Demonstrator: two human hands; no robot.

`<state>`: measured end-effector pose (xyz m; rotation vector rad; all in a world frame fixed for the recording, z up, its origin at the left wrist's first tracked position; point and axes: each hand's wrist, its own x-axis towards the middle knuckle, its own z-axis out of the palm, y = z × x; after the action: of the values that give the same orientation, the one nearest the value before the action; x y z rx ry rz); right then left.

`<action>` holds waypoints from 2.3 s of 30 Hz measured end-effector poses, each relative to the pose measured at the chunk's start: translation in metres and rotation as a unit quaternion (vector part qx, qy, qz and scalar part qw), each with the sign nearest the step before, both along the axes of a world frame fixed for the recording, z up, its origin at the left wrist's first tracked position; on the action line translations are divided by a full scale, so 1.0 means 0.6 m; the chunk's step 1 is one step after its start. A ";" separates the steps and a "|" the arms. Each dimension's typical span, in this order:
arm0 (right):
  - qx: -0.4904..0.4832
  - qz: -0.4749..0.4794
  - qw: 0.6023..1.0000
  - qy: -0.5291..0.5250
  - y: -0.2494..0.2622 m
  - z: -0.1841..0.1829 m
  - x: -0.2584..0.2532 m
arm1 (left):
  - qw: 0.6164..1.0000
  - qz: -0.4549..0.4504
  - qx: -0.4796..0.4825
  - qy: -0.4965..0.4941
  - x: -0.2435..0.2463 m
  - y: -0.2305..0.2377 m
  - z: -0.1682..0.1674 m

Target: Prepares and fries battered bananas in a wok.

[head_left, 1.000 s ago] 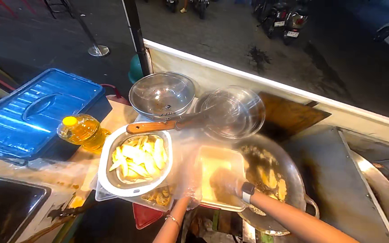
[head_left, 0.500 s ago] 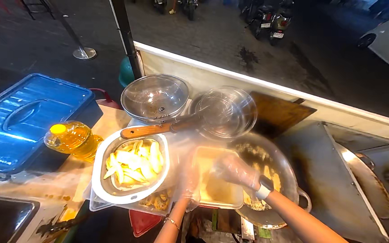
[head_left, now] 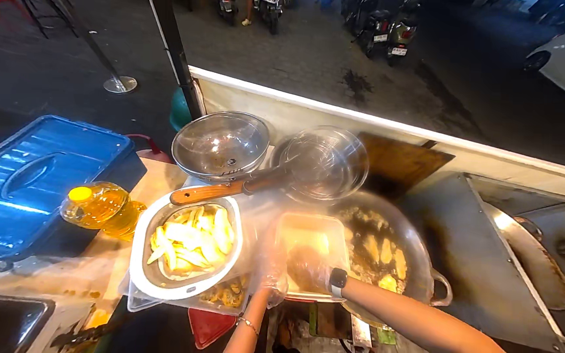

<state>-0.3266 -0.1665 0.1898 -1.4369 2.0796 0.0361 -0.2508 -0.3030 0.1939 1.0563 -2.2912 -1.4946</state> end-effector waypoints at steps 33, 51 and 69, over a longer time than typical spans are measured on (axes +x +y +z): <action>-0.064 -0.552 0.831 -0.037 0.343 0.092 -0.212 | 0.999 0.019 0.008 0.025 -0.004 0.009 0.017; -0.084 -0.648 0.757 0.006 0.419 -0.059 -0.153 | 0.998 0.035 0.008 -0.044 -0.005 0.007 0.028; 0.219 0.142 0.961 -0.096 -0.006 0.013 -0.049 | 1.000 0.002 -0.008 -0.022 0.006 -0.001 0.010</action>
<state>-0.3559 -0.1700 0.1975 -1.3808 1.5714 0.4291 -0.2471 -0.3039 0.2000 1.0991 -2.3239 -1.4641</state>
